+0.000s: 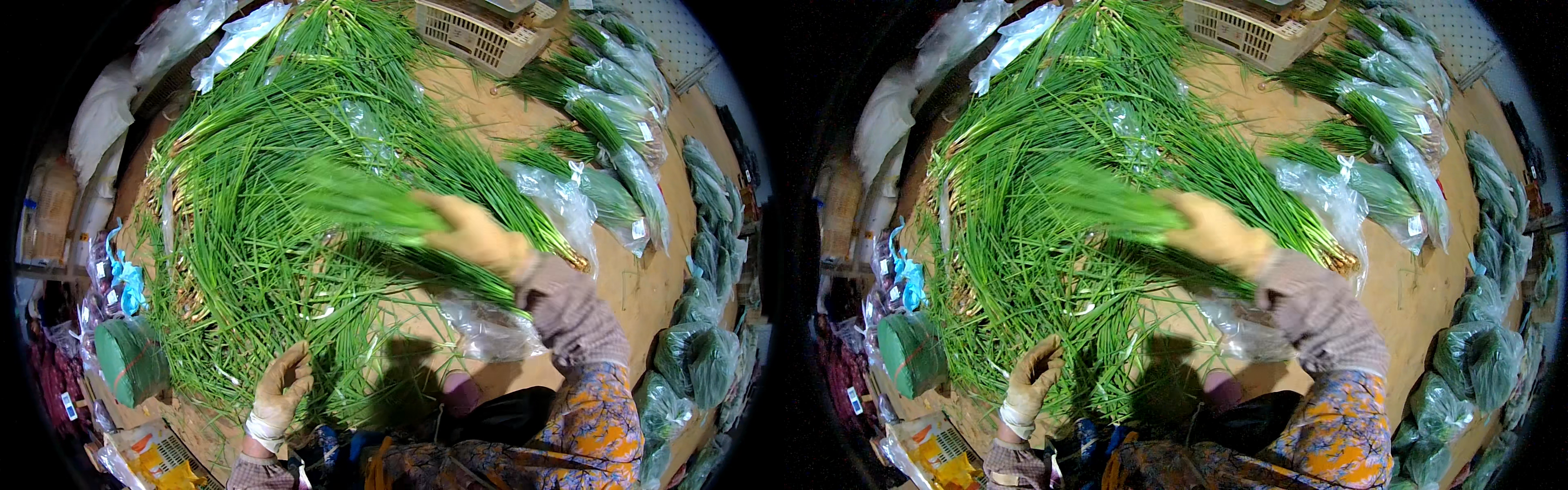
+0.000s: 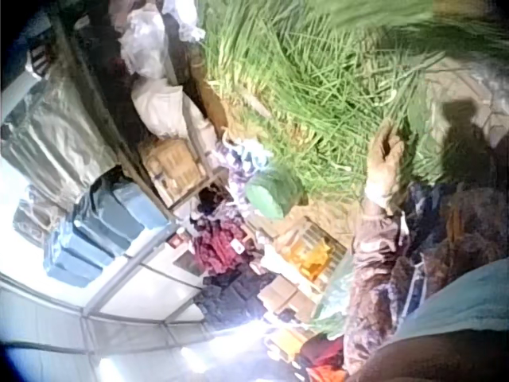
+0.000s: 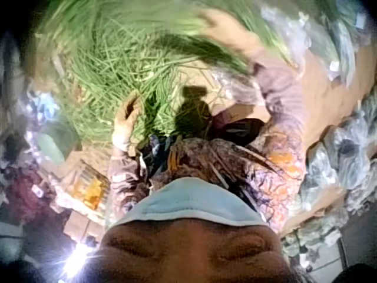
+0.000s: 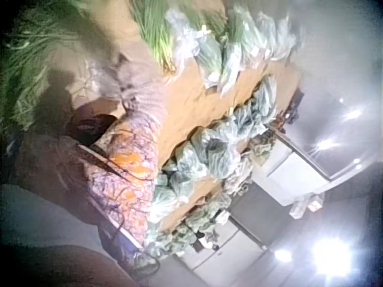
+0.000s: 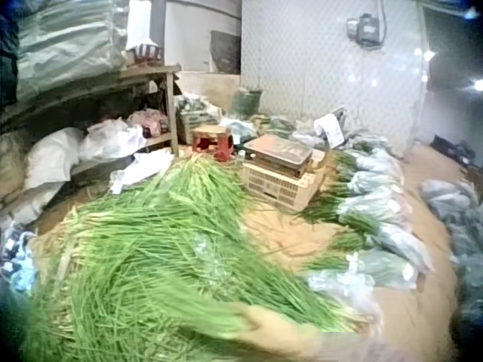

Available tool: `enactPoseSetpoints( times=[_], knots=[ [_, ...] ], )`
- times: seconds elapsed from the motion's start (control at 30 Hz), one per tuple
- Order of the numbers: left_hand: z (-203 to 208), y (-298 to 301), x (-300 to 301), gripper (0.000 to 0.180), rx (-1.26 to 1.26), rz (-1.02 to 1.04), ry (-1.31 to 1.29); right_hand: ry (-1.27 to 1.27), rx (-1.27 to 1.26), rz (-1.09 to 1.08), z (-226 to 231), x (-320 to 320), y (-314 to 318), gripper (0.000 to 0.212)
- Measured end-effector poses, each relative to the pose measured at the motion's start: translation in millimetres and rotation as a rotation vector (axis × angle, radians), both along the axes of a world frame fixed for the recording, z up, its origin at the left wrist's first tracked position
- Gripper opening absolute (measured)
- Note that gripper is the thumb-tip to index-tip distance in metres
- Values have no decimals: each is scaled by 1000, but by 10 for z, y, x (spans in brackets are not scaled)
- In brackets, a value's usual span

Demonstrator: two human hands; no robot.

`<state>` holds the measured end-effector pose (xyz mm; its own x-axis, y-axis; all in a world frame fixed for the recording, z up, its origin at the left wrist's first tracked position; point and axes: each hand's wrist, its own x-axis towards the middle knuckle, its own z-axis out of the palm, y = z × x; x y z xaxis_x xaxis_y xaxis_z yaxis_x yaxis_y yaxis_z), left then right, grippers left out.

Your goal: The person sorts green onions by hand, removing loose leaves and organizing them into bunches.

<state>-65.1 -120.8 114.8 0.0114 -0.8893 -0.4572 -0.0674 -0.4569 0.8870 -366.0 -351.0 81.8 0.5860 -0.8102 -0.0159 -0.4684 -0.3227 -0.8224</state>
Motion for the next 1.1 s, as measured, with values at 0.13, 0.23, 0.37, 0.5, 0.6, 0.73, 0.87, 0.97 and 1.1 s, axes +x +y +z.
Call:
enactPoseSetpoints(
  times=[0.13,0.23,0.37,0.5,0.6,0.73,0.87,0.97,1.1],
  knots=[
    [-175,-35,-93,44,63,14,-12,540,-147,-284,-649,-1657,69,70],
    [-342,-24,-101,43,119,-23,-116,1000,-163,-372,-862,-2014,300,81],
    [-503,-71,-195,40,132,22,-146,682,-208,-428,-939,-2154,106,76],
    [-435,-168,-150,41,200,17,-220,491,-339,-369,-999,-1981,-257,57],
    [-229,64,324,42,182,34,-281,400,-275,-377,-1015,-1512,-464,46],
    [7,17,804,47,270,8,-450,146,-205,-387,-1293,-2045,-649,38],
    [-31,-172,1049,43,300,76,-519,222,34,-348,-742,-2001,-614,30],
    [-363,550,1442,42,281,185,-421,483,-306,-274,-992,-1390,-782,26],
    [-384,262,1050,43,336,24,-312,393,-156,-596,-911,-1665,-862,28]
  ],
)
